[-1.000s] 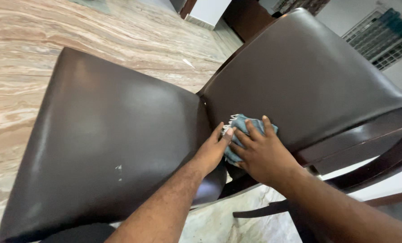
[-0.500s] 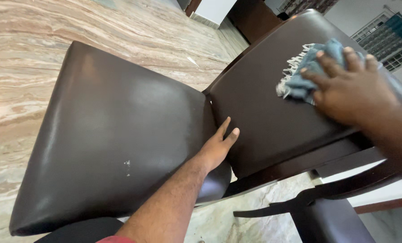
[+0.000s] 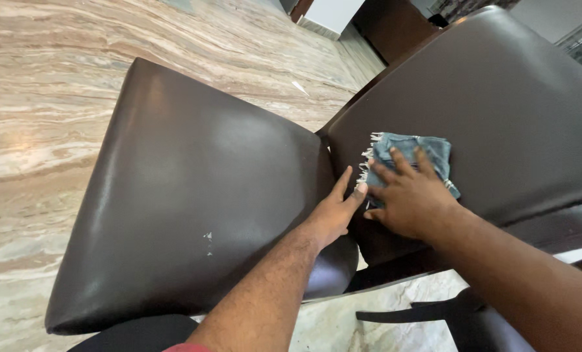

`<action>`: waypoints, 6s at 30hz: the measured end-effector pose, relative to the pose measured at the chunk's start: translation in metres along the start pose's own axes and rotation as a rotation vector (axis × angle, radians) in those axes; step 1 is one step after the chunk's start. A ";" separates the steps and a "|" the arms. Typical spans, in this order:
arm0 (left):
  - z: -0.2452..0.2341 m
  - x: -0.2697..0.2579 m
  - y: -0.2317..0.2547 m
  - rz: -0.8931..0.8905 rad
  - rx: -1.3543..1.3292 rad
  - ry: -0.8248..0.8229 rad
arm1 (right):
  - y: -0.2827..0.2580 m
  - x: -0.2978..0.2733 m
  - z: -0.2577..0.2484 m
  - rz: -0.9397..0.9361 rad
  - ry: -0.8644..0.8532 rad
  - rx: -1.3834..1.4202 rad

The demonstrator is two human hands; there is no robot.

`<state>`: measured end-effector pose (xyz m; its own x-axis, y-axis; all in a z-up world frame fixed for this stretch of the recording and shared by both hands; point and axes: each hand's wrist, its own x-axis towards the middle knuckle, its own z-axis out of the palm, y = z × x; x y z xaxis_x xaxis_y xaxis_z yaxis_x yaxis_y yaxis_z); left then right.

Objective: The person wipes the seat and backrest of a dark brown dining chair using a blue cloth. They systematically clean the edges, corners, and surfaces of the chair, moving from the seat to the backrest and then to the top rail.

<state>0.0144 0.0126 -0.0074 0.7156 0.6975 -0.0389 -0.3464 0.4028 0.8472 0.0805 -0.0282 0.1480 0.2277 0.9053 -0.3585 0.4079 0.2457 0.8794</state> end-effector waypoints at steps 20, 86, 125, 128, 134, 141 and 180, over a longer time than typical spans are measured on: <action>-0.003 -0.002 0.007 0.026 -0.052 0.024 | 0.107 0.066 0.033 0.229 0.346 -0.055; -0.012 0.014 -0.002 -0.095 -0.458 0.000 | -0.040 0.212 0.026 -0.034 0.260 0.006; -0.026 0.035 -0.031 -0.002 -0.597 0.036 | -0.059 0.041 0.027 -0.196 0.166 0.037; -0.028 0.043 -0.032 0.108 -0.719 0.150 | -0.062 0.015 0.029 -0.231 0.189 0.041; -0.021 0.026 -0.022 0.176 -0.313 0.246 | -0.067 -0.042 0.023 -0.282 0.068 0.042; -0.004 -0.022 0.000 0.180 0.306 0.217 | -0.006 -0.051 0.015 0.004 -0.028 -0.011; -0.012 -0.028 0.023 -0.068 0.237 0.114 | 0.116 0.101 -0.009 0.338 0.095 -0.218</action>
<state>-0.0210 0.0092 0.0073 0.6550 0.7409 -0.1481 -0.1384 0.3103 0.9405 0.1426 0.0952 0.2166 0.2300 0.9730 -0.0168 0.1246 -0.0124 0.9921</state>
